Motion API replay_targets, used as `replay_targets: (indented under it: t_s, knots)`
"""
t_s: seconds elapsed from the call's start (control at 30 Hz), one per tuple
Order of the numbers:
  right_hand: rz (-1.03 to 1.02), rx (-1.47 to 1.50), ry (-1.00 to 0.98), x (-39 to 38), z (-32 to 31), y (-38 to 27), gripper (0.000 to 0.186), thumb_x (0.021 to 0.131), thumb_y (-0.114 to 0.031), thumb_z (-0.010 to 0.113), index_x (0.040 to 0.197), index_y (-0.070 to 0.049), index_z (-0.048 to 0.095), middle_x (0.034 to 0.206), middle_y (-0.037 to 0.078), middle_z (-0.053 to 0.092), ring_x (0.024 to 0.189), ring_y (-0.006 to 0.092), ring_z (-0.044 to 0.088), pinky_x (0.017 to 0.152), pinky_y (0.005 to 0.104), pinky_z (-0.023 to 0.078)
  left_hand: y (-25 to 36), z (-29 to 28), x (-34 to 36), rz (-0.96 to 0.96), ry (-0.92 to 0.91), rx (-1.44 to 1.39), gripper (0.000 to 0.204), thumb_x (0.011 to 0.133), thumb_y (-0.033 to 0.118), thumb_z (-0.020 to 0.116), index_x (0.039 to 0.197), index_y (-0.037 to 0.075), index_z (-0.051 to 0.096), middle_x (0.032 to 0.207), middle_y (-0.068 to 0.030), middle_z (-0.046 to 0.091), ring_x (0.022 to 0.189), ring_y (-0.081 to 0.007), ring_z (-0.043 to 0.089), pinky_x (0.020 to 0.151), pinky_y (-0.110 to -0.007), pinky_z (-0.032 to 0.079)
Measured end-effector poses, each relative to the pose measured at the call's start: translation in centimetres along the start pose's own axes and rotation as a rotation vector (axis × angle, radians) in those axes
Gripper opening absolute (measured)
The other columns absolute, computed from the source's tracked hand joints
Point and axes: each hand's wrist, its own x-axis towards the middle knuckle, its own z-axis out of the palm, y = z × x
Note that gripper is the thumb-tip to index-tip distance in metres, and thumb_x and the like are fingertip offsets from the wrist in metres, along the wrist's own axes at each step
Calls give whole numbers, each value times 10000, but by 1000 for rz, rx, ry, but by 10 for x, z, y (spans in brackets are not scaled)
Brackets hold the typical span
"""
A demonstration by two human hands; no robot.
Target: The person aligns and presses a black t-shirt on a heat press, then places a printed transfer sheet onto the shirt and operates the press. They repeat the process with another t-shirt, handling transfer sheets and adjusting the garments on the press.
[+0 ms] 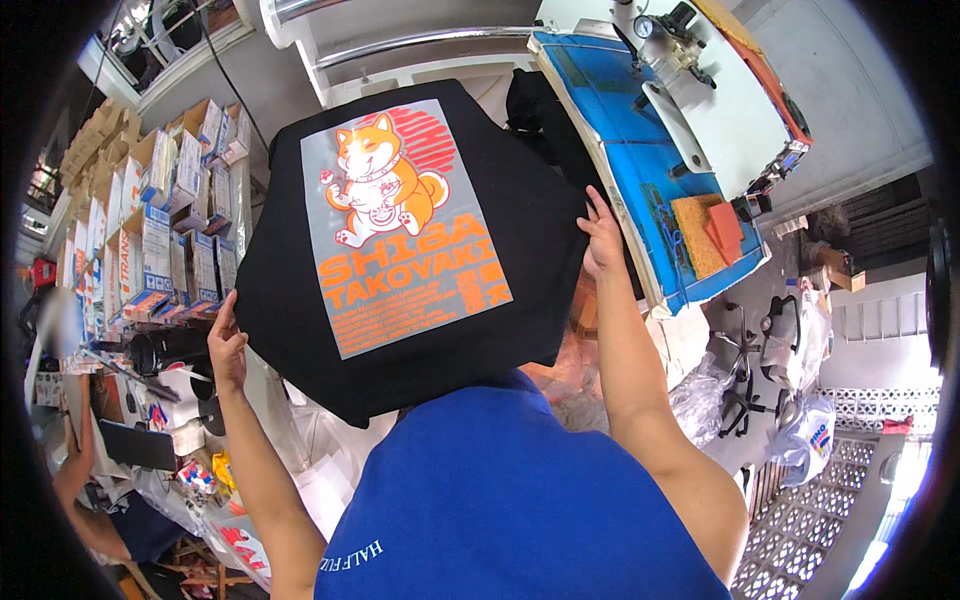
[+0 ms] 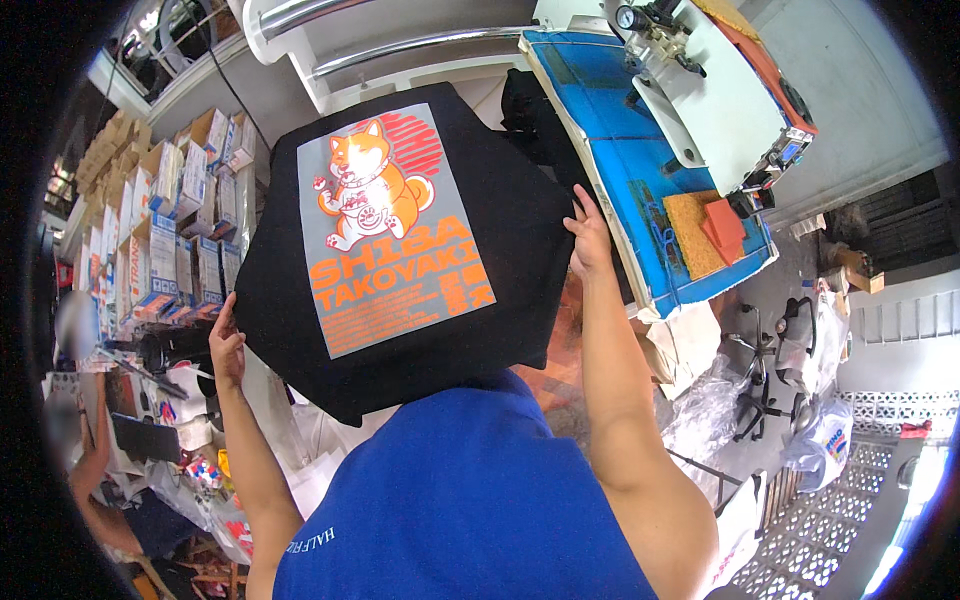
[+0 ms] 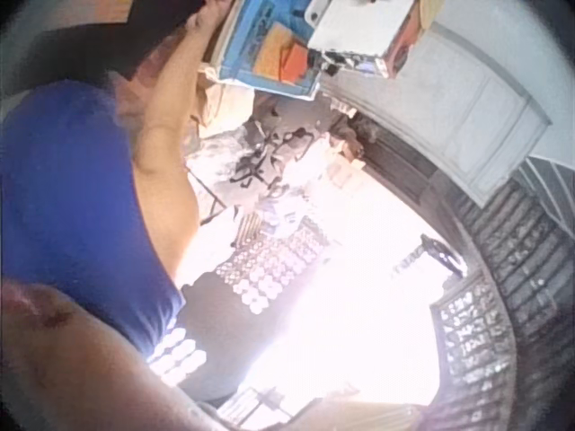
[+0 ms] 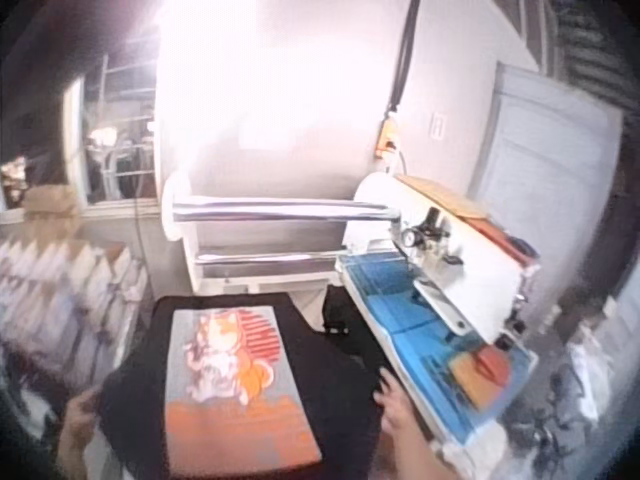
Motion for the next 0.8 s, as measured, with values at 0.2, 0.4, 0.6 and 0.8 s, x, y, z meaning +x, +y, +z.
replay_targets:
  t_s: [0.2, 0.4, 0.6, 0.8]
  knots:
    - [535, -117, 123, -38, -20, 8, 345, 921, -163, 647, 1227, -9, 603, 1167, 127, 667, 1102, 231, 615, 988, 351, 449, -45, 8, -40, -705, -25, -449, 437, 955, 199, 559, 1343, 0, 524, 1312, -108, 614, 1186, -228, 599, 980, -358, 494]
    - [174, -298, 299, -75, -45, 22, 189, 939, -171, 668, 1018, 0, 674, 973, 72, 707, 919, 152, 655, 859, 281, 497, -56, -21, -86, -498, -18, -387, 326, 964, 182, 618, 1241, 12, 584, 1055, -50, 706, 917, -130, 675, 796, -284, 545]
    - [-481, -1290, 368, -118, 16, -10, 212, 871, -131, 683, 1033, 5, 694, 954, 140, 701, 922, 307, 662, 851, 391, 527, -47, 10, -93, -226, 231, 713, 231, 928, 108, 628, 1126, -9, 652, 997, -100, 693, 933, -231, 669, 854, -360, 523]
    - [-1126, -1454, 557, -127, 0, -154, 176, 812, -39, 656, 981, -51, 703, 1011, 150, 693, 934, 345, 633, 852, 451, 489, -26, 119, -122, 441, 107, 962, 231, 885, 69, 636, 1106, 14, 674, 1217, -184, 622, 1169, -355, 566, 1044, -439, 416]
